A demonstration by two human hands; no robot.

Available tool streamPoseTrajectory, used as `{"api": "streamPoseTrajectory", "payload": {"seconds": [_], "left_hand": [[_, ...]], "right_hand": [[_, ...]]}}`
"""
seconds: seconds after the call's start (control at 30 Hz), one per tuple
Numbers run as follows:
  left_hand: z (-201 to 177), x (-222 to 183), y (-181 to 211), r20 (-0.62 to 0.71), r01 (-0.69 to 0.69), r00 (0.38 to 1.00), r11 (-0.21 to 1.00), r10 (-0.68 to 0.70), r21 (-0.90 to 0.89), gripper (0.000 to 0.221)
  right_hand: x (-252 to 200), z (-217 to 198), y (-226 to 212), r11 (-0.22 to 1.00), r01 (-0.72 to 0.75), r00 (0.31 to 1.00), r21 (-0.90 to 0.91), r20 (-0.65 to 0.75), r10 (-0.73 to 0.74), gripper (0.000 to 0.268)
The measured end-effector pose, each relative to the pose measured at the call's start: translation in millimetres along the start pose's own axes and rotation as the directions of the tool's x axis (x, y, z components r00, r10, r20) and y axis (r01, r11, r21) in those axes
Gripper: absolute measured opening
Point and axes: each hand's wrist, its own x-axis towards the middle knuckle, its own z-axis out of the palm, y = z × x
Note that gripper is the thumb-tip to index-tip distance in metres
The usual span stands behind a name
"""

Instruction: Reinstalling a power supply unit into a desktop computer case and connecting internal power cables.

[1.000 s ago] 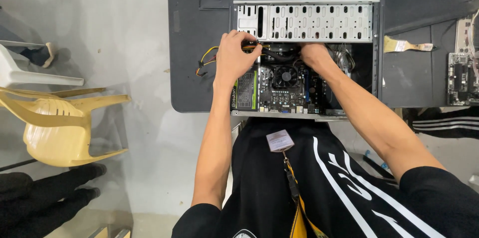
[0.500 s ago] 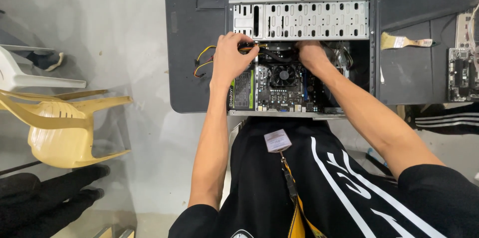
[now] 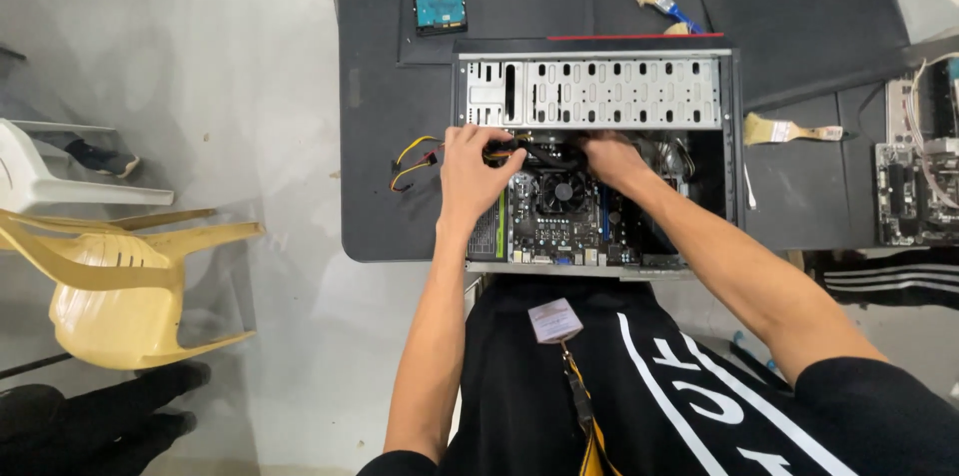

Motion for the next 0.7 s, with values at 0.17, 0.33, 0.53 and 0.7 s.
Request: {"api": "streamPoseTrajectory", "payload": {"seconds": [0.17,0.33,0.53,0.7], "left_hand": [[15,-8,-1,-0.191,-0.143,0.972,0.990,0.139,-0.003,0.016],[21,-7,-6,-0.210,-0.174,0.959,0.979,0.193,0.106,0.020],[17,-7,-6,-0.261,-0.270,0.922,0.958,0.287,0.102,0.021],[27,-3,-15,-0.220,-0.195,0.952,0.976,0.211,0.092,0.017]], "right_hand": [[-11,17,-5,1.000,0.017,0.978,-0.025,-0.208,-0.021,0.027],[1,49,11,0.990,0.055,0.948,-0.133,-0.305,-0.094,0.021],[4,-14,-9,0.995,-0.065,0.987,-0.078,-0.150,0.053,0.032],[2,-78,-17,0.993,-0.021,1.000,0.112,0.012,0.019,0.057]]}}
